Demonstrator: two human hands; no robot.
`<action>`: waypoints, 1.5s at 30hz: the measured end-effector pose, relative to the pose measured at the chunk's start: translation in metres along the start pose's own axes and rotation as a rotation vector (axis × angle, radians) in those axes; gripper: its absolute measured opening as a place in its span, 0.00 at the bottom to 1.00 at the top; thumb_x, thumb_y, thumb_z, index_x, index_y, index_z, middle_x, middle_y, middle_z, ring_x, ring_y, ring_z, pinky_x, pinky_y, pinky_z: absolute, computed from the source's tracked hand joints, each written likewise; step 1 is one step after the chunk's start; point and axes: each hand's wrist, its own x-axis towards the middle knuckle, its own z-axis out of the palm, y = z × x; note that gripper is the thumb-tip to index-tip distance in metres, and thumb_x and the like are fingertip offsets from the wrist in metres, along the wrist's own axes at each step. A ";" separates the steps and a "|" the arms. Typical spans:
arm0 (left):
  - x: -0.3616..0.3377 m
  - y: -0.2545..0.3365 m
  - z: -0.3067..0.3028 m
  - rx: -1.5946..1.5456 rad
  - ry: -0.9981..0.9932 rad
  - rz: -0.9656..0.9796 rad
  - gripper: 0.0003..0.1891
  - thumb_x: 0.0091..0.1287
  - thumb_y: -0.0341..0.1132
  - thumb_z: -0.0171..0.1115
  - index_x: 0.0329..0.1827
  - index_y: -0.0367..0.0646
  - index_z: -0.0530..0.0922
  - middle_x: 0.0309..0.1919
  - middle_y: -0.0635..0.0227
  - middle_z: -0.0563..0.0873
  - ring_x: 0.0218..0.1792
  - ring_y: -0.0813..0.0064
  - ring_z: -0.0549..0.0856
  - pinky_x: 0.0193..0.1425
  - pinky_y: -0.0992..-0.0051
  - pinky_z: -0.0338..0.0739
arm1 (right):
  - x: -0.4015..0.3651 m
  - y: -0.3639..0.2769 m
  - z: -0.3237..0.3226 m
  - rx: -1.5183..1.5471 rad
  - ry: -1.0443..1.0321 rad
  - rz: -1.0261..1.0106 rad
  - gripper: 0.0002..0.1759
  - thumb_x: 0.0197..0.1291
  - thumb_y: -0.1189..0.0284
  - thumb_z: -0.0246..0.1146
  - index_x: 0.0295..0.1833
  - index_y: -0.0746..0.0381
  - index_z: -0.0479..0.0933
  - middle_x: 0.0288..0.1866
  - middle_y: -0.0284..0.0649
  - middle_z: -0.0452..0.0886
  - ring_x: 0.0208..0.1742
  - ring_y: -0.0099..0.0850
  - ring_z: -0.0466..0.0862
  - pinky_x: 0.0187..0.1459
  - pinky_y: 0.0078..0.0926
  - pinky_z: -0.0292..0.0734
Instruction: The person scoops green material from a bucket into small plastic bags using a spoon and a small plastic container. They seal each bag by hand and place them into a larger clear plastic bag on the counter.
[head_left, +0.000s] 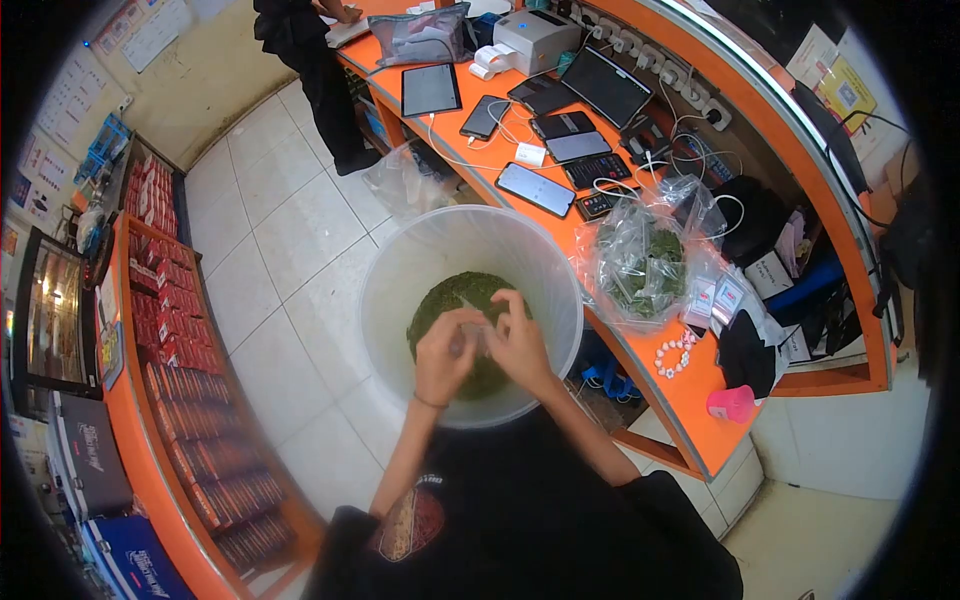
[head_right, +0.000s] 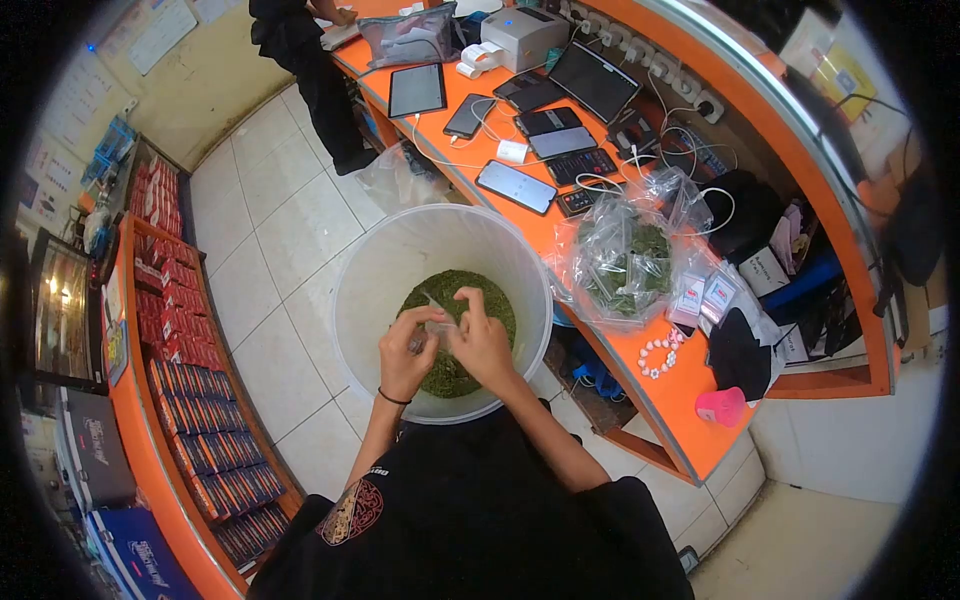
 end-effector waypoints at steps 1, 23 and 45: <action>0.001 0.001 -0.003 0.054 -0.030 0.065 0.14 0.56 0.17 0.60 0.44 0.39 0.82 0.47 0.61 0.87 0.39 0.72 0.87 0.37 0.78 0.81 | 0.004 0.005 -0.003 0.023 0.018 0.017 0.24 0.56 0.79 0.62 0.57 0.59 0.63 0.15 0.39 0.70 0.17 0.33 0.75 0.24 0.34 0.67; 0.001 -0.016 -0.044 0.093 0.257 -0.086 0.31 0.57 0.31 0.75 0.63 0.38 0.72 0.56 0.60 0.84 0.38 0.75 0.85 0.46 0.76 0.80 | 0.061 0.054 0.028 0.284 -0.707 0.217 0.10 0.60 0.75 0.68 0.44 0.68 0.79 0.30 0.37 0.83 0.29 0.23 0.83 0.33 0.23 0.77; -0.002 -0.033 -0.054 -0.143 0.400 -0.172 0.37 0.59 0.29 0.74 0.71 0.37 0.65 0.59 0.55 0.81 0.43 0.76 0.81 0.50 0.76 0.77 | 0.057 0.073 0.084 0.273 -0.969 0.305 0.16 0.68 0.65 0.62 0.42 0.70 0.81 0.37 0.46 0.86 0.39 0.32 0.88 0.42 0.29 0.85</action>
